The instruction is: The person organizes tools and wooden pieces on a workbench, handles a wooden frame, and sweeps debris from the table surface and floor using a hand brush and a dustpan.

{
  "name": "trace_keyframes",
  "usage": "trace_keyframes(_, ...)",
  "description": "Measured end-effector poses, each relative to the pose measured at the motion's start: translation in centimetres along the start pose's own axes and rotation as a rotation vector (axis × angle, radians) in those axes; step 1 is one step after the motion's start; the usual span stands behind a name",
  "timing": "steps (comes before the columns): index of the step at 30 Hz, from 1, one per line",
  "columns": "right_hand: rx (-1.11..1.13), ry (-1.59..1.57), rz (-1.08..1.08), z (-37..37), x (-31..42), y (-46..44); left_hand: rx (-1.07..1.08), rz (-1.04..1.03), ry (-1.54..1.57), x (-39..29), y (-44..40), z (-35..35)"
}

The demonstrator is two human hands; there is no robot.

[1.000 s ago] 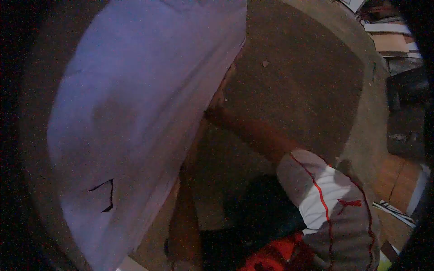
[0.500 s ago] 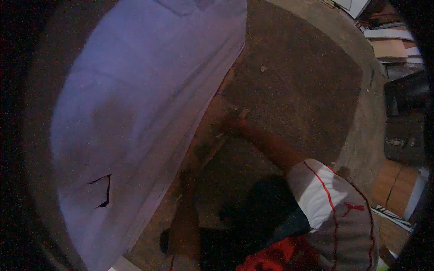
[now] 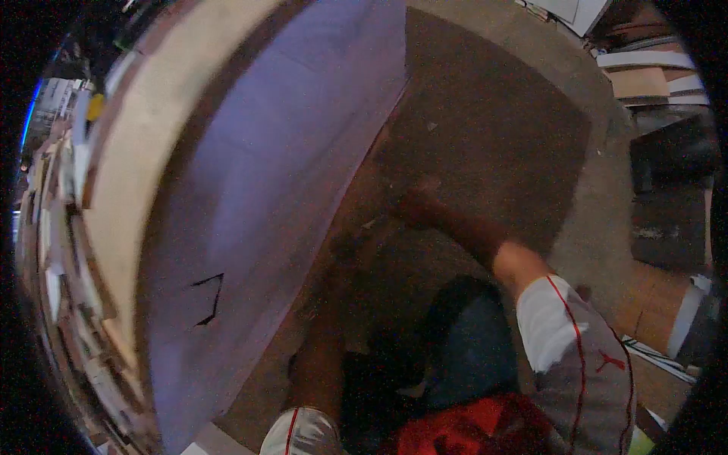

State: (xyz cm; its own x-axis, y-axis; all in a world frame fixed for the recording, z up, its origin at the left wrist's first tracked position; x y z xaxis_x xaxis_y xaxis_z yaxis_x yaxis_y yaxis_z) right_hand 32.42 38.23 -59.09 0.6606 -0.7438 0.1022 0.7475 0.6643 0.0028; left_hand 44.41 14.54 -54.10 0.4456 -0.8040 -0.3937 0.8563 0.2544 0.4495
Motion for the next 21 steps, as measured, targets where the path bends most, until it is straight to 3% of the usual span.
trace_keyframes(8, 0.07, -0.03, -0.003, 12.5, 2.9, 5.5, 0.16, -0.072, 0.084, -7.5, 10.5, 6.5)
trace_keyframes(11, 0.299, -0.115, 0.128, 21.1, 6.3, 7.9, 0.2, -0.09, 0.108, -10.4, 14.8, 8.9)
trace_keyframes(13, 0.284, -0.228, 0.09, 33.4, 9.1, 7.6, 0.152, -0.155, 0.09, -12.4, 19.0, 13.6)
trace_keyframes(16, 0.103, -0.144, 0.308, 43.3, 10.5, 8.2, 0.047, -0.269, 0.046, -17.6, 25.8, 22.9)
trace_keyframes(19, -0.029, -0.03, 0.427, 53.7, 11.4, 7.2, 0.093, -0.139, 0.044, -20.7, 30.4, 30.6)
trace_keyframes(21, -0.046, -0.021, 0.501, 56.2, 11.6, 6.3, 0.076, -0.148, 0.137, -20.5, 31.9, 33.2)
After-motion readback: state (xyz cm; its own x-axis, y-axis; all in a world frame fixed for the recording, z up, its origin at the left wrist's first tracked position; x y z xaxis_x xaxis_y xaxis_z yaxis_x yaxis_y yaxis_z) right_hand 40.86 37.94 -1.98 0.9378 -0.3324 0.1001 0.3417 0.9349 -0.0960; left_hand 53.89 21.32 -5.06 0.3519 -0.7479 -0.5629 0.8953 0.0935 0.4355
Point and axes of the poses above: each hand's wrist, its own y-axis away from the middle knuckle, its own z-axis out of the back of the hand, x = y × z, the point moved 3 cm from there along -y, towards the middle knuckle, and after that the axes turned 5 degrees about -x, right-handed, at the moved point
